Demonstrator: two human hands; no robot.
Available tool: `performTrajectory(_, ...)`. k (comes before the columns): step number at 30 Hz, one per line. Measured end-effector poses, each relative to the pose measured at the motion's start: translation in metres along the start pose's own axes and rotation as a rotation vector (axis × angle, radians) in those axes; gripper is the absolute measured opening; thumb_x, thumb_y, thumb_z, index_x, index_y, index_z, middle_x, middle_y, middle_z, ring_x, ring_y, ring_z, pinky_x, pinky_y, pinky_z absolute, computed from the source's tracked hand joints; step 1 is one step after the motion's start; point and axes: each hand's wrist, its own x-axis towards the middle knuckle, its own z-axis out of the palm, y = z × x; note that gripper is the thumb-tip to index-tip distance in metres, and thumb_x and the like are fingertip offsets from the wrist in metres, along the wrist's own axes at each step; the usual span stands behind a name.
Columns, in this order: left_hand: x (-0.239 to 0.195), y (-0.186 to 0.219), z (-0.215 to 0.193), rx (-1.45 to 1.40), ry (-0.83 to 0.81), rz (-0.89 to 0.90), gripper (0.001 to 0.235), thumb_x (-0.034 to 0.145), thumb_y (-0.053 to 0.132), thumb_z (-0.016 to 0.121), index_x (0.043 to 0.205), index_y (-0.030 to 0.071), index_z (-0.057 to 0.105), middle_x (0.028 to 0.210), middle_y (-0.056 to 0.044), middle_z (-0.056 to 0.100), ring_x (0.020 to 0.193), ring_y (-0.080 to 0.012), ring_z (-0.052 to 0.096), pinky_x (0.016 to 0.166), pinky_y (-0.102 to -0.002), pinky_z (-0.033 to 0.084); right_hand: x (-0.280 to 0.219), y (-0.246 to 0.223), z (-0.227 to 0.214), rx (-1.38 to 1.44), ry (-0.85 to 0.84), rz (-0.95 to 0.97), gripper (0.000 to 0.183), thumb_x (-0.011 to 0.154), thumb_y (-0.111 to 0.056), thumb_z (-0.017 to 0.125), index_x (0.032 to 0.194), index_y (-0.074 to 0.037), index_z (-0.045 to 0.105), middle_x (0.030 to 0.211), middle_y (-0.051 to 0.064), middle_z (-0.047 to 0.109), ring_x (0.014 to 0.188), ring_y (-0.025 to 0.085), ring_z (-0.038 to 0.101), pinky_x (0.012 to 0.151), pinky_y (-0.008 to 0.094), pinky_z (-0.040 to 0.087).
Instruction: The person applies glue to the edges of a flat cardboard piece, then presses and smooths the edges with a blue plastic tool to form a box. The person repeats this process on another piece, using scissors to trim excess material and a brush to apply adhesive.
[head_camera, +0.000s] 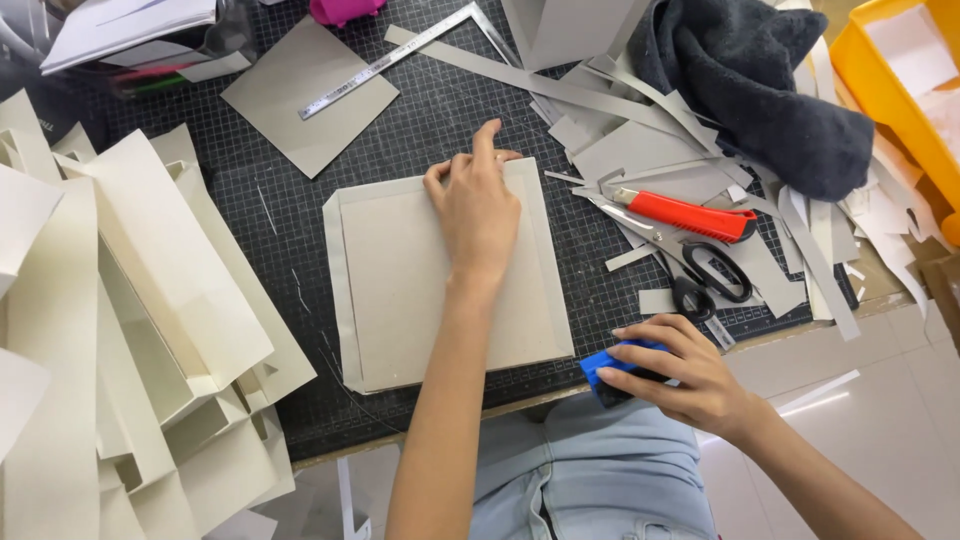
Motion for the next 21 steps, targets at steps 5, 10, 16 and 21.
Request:
performTrajectory(5,0.0,0.001,-0.002,-0.028,-0.012,-0.022,0.037,0.101,-0.001,0.046,0.136,0.007,0.048,0.096,-0.004,0.077,0.101,-0.0271,0.066,0.1,-0.053,0.024,0.008,0.006,0.002,-0.024,0.003,-0.097,0.037,0.102,-0.014,0.042,0.098,-0.012,0.078,0.103,0.01,0.074,0.093,0.038,0.071,0.076,0.051,0.051)
performTrajectory(10,0.0,0.001,-0.003,-0.018,-0.005,-0.02,0.036,0.101,0.0,0.046,0.137,0.007,0.048,0.097,-0.004,0.077,0.101,-0.027,0.065,0.101,-0.053,0.024,0.011,0.006,0.004,-0.019,0.004,-0.082,0.033,0.1,-0.01,0.045,0.099,-0.011,0.078,0.098,0.008,0.074,0.091,0.037,0.071,0.076,0.05,0.05)
performTrajectory(16,0.0,0.006,-0.002,0.041,0.008,-0.05,0.044,0.095,-0.004,0.051,0.136,0.011,0.048,0.1,0.003,0.077,0.099,-0.0207,0.064,0.1,-0.046,0.028,0.01,-0.015,0.004,-0.159,-0.057,0.017,0.031,0.1,-0.006,0.046,0.111,-0.014,0.073,0.106,0.004,0.07,0.089,0.03,0.063,0.078,0.046,0.05)
performTrajectory(21,0.0,0.008,-0.005,0.104,0.012,-0.07,0.053,0.089,-0.007,0.055,0.136,0.015,0.047,0.102,0.01,0.078,0.095,-0.0142,0.062,0.099,-0.037,0.031,0.004,-0.034,0.01,-0.245,-0.1,0.141,0.037,0.098,0.003,0.046,0.12,-0.015,0.069,0.114,0.004,0.064,0.089,0.028,0.053,0.079,0.043,0.049)
